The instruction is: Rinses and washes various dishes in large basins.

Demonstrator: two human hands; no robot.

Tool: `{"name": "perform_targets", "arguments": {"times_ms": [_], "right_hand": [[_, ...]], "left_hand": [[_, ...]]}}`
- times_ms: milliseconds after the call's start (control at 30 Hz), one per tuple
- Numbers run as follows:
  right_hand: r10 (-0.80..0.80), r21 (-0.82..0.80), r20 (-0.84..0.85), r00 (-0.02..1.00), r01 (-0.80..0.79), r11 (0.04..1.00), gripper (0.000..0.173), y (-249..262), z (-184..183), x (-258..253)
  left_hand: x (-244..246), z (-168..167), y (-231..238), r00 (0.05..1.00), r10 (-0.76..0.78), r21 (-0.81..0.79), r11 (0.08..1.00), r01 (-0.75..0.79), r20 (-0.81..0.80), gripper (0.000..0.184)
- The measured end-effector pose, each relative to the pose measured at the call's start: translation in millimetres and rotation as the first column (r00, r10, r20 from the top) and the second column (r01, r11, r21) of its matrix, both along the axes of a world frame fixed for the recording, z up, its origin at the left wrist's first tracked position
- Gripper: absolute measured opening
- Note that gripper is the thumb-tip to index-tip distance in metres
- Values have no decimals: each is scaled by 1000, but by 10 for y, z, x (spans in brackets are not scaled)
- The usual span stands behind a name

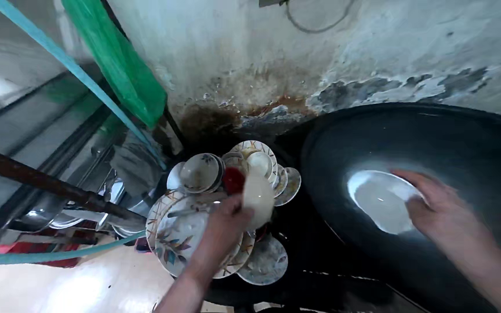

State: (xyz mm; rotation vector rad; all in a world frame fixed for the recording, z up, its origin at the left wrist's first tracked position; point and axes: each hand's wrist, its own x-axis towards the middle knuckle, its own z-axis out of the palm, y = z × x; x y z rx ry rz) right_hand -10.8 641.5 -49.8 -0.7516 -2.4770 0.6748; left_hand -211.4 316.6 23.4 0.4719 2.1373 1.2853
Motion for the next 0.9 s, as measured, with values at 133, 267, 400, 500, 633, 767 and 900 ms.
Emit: {"name": "perform_targets", "arguments": {"times_ms": [133,267,400,500,633,767,900], "right_hand": [[-81,96,49,995,76,992,53,203,-265,488],[-122,149,111,986,105,983,56,347,-499,665],[-121,-235,128,984,148,961,59,436,-574,743],[-238,-559,157,959,285,779,63,253,-320,713],[-293,-683,198,935,346,643,54,60,95,594],[-237,-723,156,959,274,634,54,102,189,442],[-219,-796,50,975,171,581,61,166,48,222]], "left_hand": [[273,-336,291,704,-476,-327,878,350,-527,31],[286,-747,549,455,-646,-499,763,411,-613,29],[311,-848,685,475,-758,-588,649,482,-447,34],[232,-651,652,590,-686,-563,711,421,-425,51],[-463,-541,438,739,-399,-543,838,54,-543,43],[-1010,-795,84,890,-306,-774,629,-78,-339,45],[-1071,-776,63,894,-339,-843,533,-74,-293,35]]}}
